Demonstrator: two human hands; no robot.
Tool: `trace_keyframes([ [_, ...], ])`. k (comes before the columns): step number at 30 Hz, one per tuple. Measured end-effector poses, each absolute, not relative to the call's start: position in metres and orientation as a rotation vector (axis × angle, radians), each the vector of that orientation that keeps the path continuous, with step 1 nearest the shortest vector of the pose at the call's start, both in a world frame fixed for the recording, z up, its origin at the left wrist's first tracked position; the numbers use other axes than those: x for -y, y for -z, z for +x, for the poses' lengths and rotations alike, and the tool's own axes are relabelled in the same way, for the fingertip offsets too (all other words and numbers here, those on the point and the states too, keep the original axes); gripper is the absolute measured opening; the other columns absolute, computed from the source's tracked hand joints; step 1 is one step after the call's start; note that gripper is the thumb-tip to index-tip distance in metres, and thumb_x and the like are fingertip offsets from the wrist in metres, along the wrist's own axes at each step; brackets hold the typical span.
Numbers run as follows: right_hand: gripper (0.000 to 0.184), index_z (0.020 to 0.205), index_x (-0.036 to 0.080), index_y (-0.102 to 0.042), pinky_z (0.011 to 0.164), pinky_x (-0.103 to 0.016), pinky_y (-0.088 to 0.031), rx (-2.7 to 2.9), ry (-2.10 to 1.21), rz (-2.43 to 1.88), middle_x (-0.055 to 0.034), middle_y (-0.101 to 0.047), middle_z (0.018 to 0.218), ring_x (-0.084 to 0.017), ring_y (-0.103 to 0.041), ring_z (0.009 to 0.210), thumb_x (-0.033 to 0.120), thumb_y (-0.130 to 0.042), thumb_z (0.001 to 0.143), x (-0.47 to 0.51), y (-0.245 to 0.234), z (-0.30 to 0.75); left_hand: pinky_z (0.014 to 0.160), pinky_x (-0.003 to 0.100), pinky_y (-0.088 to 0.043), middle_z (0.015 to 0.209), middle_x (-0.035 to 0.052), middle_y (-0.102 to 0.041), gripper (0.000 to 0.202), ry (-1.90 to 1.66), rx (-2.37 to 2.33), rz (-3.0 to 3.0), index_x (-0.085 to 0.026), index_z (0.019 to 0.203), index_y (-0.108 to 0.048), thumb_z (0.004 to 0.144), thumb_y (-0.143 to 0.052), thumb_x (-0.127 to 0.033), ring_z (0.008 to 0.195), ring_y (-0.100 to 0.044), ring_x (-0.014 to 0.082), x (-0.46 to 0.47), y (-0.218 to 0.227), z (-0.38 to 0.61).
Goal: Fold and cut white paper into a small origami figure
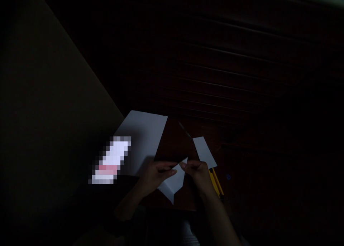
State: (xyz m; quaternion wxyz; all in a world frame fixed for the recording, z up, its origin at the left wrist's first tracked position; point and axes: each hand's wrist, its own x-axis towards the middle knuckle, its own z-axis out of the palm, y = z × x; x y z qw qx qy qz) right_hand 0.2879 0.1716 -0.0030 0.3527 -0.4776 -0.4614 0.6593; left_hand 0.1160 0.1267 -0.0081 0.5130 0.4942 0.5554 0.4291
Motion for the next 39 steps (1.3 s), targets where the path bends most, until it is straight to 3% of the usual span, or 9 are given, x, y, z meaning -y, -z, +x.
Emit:
trace_keyframes([
  [8,0.012,0.07,0.014,-0.069,0.057,-0.026,-0.041,1.037,-1.775,-1.208,-0.0025,-0.064,0.063,-0.014,-0.055,0.058,0.026,-0.071,0.067,-0.172,0.004,0.288,0.07,0.027,-0.05,0.092,0.0044,-0.071,0.029,-1.044,-1.295,1.192,-0.019,0.095,-0.069,0.073,-0.063,-0.036,0.083,-0.065,0.0232,-0.126,0.008,0.113],
  [14,0.014,0.059,0.013,-0.065,0.051,-0.025,-0.038,0.882,-1.788,-1.221,0.0,-0.058,0.052,-0.012,-0.051,0.049,0.023,-0.073,0.064,-0.173,0.003,0.289,0.073,0.028,-0.049,0.094,0.0051,-0.07,0.031,-1.0,-1.241,1.167,-0.018,0.098,-0.068,0.073,-0.063,-0.035,0.086,-0.064,0.0239,-0.126,0.004,0.112],
  [20,0.024,0.058,0.013,-0.065,0.052,-0.026,-0.039,1.017,-1.699,-1.226,-0.0023,-0.06,0.055,-0.014,-0.052,0.051,0.033,-0.066,0.072,-0.172,-0.002,0.286,0.077,0.03,-0.049,0.098,0.0054,-0.069,0.032,-1.009,-1.214,1.168,-0.018,0.101,-0.067,0.075,-0.061,-0.035,0.089,-0.063,0.0241,-0.125,0.004,0.112],
  [26,0.025,0.075,0.013,-0.067,0.056,-0.027,-0.041,1.194,-1.644,-1.298,-0.0038,-0.064,0.066,-0.017,-0.056,0.06,0.037,-0.07,0.067,-0.169,-0.003,0.282,0.078,0.031,-0.049,0.096,0.0057,-0.07,0.03,-1.045,-1.262,1.127,-0.017,0.098,-0.068,0.073,-0.062,-0.034,0.089,-0.064,0.0237,-0.128,0.011,0.108],
  [31,0.027,0.054,0.014,-0.061,0.048,-0.023,-0.033,1.345,-1.603,-1.341,0.002,-0.056,0.051,-0.01,-0.046,0.048,0.036,-0.074,0.061,-0.167,0.005,0.281,0.078,0.031,-0.049,0.096,0.0061,-0.07,0.03,-1.064,-1.285,1.127,-0.017,0.098,-0.068,0.073,-0.062,-0.034,0.088,-0.064,0.0237,-0.128,0.013,0.106],
  [39,0.027,0.052,0.014,-0.058,0.046,-0.022,-0.031,1.279,-1.708,-1.299,0.0026,-0.054,0.048,-0.009,-0.044,0.045,0.034,-0.071,0.065,-0.168,0.005,0.282,0.075,0.03,-0.05,0.096,0.0063,-0.07,0.033,-1.015,-1.27,1.108,-0.016,0.099,-0.067,0.072,-0.063,-0.034,0.087,-0.064,0.0236,-0.128,0.012,0.106],
])
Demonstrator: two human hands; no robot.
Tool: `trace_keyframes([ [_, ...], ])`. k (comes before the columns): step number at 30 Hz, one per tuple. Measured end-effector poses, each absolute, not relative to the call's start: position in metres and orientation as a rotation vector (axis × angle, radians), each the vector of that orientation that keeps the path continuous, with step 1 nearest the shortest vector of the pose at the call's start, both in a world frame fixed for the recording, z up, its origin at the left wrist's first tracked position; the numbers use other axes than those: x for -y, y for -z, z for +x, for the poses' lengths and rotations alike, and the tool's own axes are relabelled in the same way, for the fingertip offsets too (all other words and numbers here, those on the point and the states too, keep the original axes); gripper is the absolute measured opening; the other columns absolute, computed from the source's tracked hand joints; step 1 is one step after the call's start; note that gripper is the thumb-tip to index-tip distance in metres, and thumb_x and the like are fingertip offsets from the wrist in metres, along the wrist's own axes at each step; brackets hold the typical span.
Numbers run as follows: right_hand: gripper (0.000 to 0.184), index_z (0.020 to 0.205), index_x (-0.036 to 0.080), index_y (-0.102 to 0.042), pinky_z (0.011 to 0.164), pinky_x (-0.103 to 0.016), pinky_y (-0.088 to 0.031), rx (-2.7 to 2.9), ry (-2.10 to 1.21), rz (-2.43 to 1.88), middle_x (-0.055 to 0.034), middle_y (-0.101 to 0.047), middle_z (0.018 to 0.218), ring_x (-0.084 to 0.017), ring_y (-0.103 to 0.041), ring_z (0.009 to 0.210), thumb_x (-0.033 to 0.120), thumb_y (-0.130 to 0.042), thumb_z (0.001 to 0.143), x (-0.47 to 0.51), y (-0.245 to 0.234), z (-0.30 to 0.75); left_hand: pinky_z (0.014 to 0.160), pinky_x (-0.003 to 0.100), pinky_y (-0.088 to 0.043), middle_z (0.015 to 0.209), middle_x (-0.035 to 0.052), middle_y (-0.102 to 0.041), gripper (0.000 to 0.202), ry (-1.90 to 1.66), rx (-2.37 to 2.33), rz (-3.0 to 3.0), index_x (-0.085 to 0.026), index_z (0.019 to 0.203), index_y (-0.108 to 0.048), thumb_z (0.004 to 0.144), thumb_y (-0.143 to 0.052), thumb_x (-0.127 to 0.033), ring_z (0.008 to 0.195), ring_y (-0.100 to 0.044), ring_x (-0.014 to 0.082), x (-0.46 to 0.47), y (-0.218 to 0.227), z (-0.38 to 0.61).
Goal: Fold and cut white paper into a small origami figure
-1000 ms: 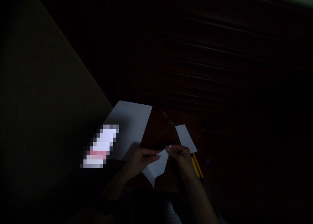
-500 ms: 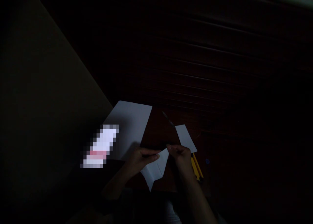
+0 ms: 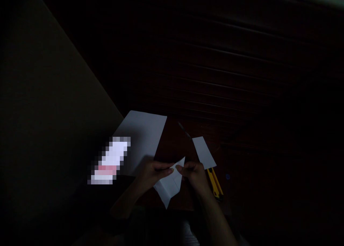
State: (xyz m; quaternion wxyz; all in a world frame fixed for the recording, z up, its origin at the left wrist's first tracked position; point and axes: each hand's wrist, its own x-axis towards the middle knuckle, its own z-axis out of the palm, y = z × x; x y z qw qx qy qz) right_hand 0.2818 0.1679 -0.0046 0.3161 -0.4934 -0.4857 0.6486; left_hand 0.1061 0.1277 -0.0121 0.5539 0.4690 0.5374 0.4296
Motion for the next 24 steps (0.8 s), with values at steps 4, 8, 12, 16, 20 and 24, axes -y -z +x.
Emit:
trace_keyframes([
  [4,0.024,0.054,0.015,-0.058,0.05,-0.023,-0.034,1.219,-1.666,-1.27,0.0028,-0.056,0.054,-0.011,-0.047,0.05,0.03,-0.075,0.059,-0.171,0.005,0.284,0.079,0.031,-0.049,0.097,0.0054,-0.069,0.032,-0.961,-1.239,1.14,-0.017,0.099,-0.067,0.071,-0.063,-0.032,0.09,-0.063,0.024,-0.127,0.01,0.106],
  [8,0.025,0.052,0.014,-0.057,0.048,-0.024,-0.034,1.141,-1.723,-1.296,0.0014,-0.056,0.049,-0.011,-0.047,0.047,0.031,-0.074,0.061,-0.172,0.002,0.285,0.078,0.031,-0.049,0.096,0.0049,-0.07,0.031,-0.952,-1.236,1.161,-0.018,0.098,-0.068,0.071,-0.063,-0.032,0.088,-0.064,0.0243,-0.126,0.008,0.107],
  [12,0.026,0.05,0.015,-0.057,0.046,-0.024,-0.033,1.05,-1.775,-1.282,0.0016,-0.054,0.046,-0.012,-0.046,0.044,0.031,-0.071,0.064,-0.171,0.0,0.284,0.08,0.033,-0.048,0.099,0.0048,-0.069,0.031,-0.954,-1.186,1.151,-0.019,0.1,-0.067,0.071,-0.063,-0.03,0.092,-0.062,0.0245,-0.127,0.008,0.108],
  [16,0.024,0.054,0.015,-0.059,0.047,-0.024,-0.034,1.005,-1.783,-1.254,0.0019,-0.054,0.049,-0.011,-0.046,0.045,0.033,-0.068,0.068,-0.172,0.001,0.284,0.08,0.034,-0.048,0.099,0.006,-0.069,0.033,-0.948,-1.169,1.118,-0.018,0.101,-0.067,0.07,-0.064,-0.03,0.092,-0.063,0.0247,-0.127,0.008,0.108],
  [20,0.03,0.057,0.016,-0.06,0.048,-0.024,-0.035,1.034,-1.732,-1.227,0.0012,-0.054,0.05,-0.012,-0.047,0.047,0.04,-0.061,0.074,-0.174,-0.004,0.285,0.076,0.032,-0.049,0.096,0.0063,-0.07,0.032,-0.936,-1.149,1.096,-0.017,0.1,-0.067,0.071,-0.064,-0.029,0.088,-0.064,0.0243,-0.126,0.009,0.107],
  [24,0.028,0.069,0.016,-0.063,0.052,-0.024,-0.038,1.176,-1.667,-1.229,-0.001,-0.059,0.062,-0.014,-0.052,0.057,0.044,-0.06,0.074,-0.172,-0.011,0.283,0.073,0.031,-0.05,0.094,0.0062,-0.07,0.031,-0.964,-1.202,1.09,-0.017,0.1,-0.067,0.073,-0.062,-0.031,0.084,-0.065,0.0233,-0.126,0.011,0.105],
])
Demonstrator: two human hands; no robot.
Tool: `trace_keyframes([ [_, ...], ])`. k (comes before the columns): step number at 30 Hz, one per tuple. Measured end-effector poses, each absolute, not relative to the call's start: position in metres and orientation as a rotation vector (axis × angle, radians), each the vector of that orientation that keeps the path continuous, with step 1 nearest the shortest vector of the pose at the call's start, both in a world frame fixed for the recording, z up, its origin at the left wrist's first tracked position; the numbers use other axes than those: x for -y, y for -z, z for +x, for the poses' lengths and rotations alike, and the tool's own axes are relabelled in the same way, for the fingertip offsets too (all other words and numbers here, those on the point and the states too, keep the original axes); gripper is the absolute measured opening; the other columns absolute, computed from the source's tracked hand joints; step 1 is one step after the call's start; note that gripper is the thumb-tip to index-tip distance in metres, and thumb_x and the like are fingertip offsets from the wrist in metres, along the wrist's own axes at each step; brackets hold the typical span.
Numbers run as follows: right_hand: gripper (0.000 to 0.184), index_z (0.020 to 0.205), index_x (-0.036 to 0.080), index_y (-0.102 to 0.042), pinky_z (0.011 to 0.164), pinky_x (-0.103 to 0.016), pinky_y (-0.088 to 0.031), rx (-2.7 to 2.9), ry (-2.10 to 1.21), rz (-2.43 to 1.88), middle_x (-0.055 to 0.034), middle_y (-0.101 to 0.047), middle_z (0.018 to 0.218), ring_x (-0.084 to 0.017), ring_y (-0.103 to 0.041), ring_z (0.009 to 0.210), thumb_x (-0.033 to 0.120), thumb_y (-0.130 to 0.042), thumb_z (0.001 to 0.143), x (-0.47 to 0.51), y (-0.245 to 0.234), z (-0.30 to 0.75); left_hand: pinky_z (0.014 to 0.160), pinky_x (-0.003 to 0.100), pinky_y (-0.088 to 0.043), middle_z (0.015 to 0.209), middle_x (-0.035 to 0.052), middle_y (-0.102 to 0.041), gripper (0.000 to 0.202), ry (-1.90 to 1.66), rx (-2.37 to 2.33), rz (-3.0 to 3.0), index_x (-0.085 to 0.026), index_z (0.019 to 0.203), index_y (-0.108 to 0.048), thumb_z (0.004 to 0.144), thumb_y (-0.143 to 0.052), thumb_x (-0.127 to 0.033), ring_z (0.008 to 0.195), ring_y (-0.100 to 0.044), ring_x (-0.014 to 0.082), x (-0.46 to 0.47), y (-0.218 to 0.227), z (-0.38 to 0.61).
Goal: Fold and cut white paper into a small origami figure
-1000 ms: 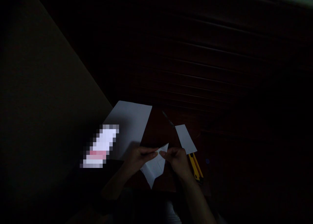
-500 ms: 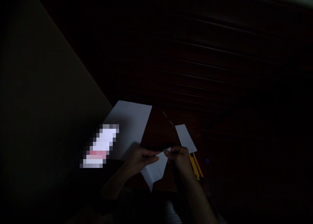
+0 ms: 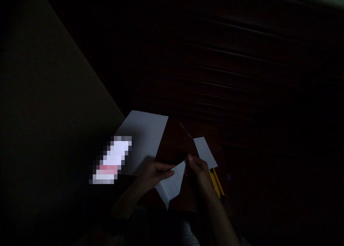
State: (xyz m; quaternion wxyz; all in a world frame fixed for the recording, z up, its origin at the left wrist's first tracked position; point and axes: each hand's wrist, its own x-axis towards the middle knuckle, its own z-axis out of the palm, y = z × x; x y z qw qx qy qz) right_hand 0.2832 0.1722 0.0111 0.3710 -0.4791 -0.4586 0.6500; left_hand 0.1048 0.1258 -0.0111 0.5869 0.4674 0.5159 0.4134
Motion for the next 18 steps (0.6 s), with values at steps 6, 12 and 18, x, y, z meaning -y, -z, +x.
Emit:
trace_keyframes([
  [6,0.036,0.048,0.015,-0.054,0.044,-0.022,-0.03,1.356,-1.599,-1.351,0.0024,-0.049,0.045,-0.01,-0.041,0.044,0.044,-0.07,0.062,-0.168,0.002,0.281,0.075,0.032,-0.051,0.095,0.0076,-0.07,0.034,-1.011,-1.263,1.052,-0.015,0.098,-0.068,0.07,-0.065,-0.034,0.086,-0.064,0.0245,-0.127,0.013,0.107],
  [12,0.034,0.059,0.015,-0.062,0.048,-0.024,-0.033,1.252,-1.589,-1.328,-0.0002,-0.057,0.054,-0.013,-0.047,0.049,0.048,-0.063,0.069,-0.167,0.005,0.277,0.071,0.03,-0.051,0.093,0.008,-0.071,0.035,-1.029,-1.237,1.013,-0.015,0.099,-0.067,0.07,-0.065,-0.035,0.083,-0.065,0.0234,-0.129,0.009,0.111],
  [18,0.031,0.053,0.015,-0.056,0.046,-0.022,-0.029,1.383,-1.655,-1.288,0.0029,-0.052,0.05,-0.009,-0.041,0.047,0.04,-0.068,0.067,-0.165,0.002,0.276,0.066,0.027,-0.051,0.088,0.0093,-0.071,0.037,-1.079,-1.372,0.964,-0.013,0.097,-0.067,0.068,-0.066,-0.036,0.079,-0.065,0.0224,-0.13,0.007,0.105],
])
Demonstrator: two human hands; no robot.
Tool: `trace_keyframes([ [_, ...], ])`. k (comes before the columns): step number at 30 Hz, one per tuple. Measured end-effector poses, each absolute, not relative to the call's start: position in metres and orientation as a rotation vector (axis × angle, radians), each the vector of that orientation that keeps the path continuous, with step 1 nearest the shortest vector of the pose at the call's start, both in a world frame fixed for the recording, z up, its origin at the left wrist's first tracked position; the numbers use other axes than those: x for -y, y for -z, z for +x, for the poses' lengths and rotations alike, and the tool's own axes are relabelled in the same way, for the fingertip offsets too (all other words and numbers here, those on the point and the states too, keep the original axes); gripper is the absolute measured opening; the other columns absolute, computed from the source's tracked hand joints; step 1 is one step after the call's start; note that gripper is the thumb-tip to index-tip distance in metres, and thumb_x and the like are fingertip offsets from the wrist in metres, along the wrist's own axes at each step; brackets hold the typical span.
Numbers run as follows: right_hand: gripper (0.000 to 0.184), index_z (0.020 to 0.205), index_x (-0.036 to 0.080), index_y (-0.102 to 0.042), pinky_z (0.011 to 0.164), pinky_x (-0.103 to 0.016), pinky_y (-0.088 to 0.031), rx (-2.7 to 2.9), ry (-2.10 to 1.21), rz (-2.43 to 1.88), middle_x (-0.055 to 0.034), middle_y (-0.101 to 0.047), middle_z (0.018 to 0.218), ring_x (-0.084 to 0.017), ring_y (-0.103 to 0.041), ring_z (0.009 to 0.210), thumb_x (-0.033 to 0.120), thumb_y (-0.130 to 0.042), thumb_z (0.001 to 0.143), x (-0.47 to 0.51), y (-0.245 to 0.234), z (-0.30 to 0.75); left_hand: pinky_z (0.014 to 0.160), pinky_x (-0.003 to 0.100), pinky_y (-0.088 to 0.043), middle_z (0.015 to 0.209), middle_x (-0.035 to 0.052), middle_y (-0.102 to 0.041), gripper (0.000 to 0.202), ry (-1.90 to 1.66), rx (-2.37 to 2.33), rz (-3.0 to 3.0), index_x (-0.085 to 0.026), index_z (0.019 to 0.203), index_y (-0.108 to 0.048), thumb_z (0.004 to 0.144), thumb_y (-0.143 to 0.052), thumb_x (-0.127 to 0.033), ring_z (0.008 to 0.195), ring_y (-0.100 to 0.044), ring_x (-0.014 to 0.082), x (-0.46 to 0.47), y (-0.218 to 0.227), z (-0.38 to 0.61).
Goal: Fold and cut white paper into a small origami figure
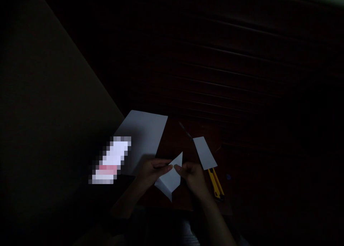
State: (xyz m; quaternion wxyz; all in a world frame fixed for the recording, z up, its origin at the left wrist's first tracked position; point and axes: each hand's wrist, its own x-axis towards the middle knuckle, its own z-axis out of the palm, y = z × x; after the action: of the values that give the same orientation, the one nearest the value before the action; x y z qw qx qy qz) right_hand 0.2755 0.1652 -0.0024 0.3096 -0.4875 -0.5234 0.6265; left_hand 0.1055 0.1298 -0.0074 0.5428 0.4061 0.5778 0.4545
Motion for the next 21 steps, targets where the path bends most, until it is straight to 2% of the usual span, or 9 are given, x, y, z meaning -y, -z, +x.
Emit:
trace_keyframes([
  [5,0.029,0.053,0.014,-0.059,0.044,-0.021,-0.028,1.54,-1.806,-1.253,0.0031,-0.05,0.047,-0.008,-0.039,0.043,0.037,-0.067,0.068,-0.159,0.002,0.276,0.054,0.021,-0.044,0.071,0.0033,-0.069,0.026,-1.063,-1.339,1.109,-0.015,0.081,-0.07,0.072,-0.062,-0.038,0.065,-0.062,0.0168,-0.129,0.0,0.106],
  [8,0.033,0.05,0.014,-0.056,0.043,-0.021,-0.025,1.618,-1.808,-1.237,0.0039,-0.047,0.044,-0.007,-0.036,0.041,0.038,-0.067,0.069,-0.155,0.001,0.273,0.051,0.021,-0.041,0.063,0.0018,-0.067,0.026,-1.101,-1.385,1.075,-0.014,0.07,-0.07,0.071,-0.062,-0.039,0.06,-0.059,0.0154,-0.129,0.002,0.109],
  [14,0.038,0.048,0.013,-0.054,0.042,-0.02,-0.023,1.675,-1.749,-1.254,0.0047,-0.044,0.043,-0.006,-0.033,0.041,0.043,-0.064,0.071,-0.156,0.001,0.269,0.051,0.022,-0.04,0.06,0.0011,-0.064,0.025,-1.222,-1.515,0.846,-0.014,0.067,-0.069,0.066,-0.066,-0.039,0.056,-0.057,0.0147,-0.131,0.008,0.106],
  [21,0.037,0.055,0.013,-0.058,0.045,-0.02,-0.031,1.646,-1.786,-1.241,0.0015,-0.052,0.048,-0.008,-0.042,0.044,0.044,-0.06,0.075,-0.156,-0.003,0.269,0.047,0.02,-0.037,0.053,-0.0024,-0.058,0.023,-1.361,-1.525,0.647,-0.014,0.065,-0.066,0.065,-0.068,-0.037,0.049,-0.051,0.0111,-0.132,0.007,0.098],
])
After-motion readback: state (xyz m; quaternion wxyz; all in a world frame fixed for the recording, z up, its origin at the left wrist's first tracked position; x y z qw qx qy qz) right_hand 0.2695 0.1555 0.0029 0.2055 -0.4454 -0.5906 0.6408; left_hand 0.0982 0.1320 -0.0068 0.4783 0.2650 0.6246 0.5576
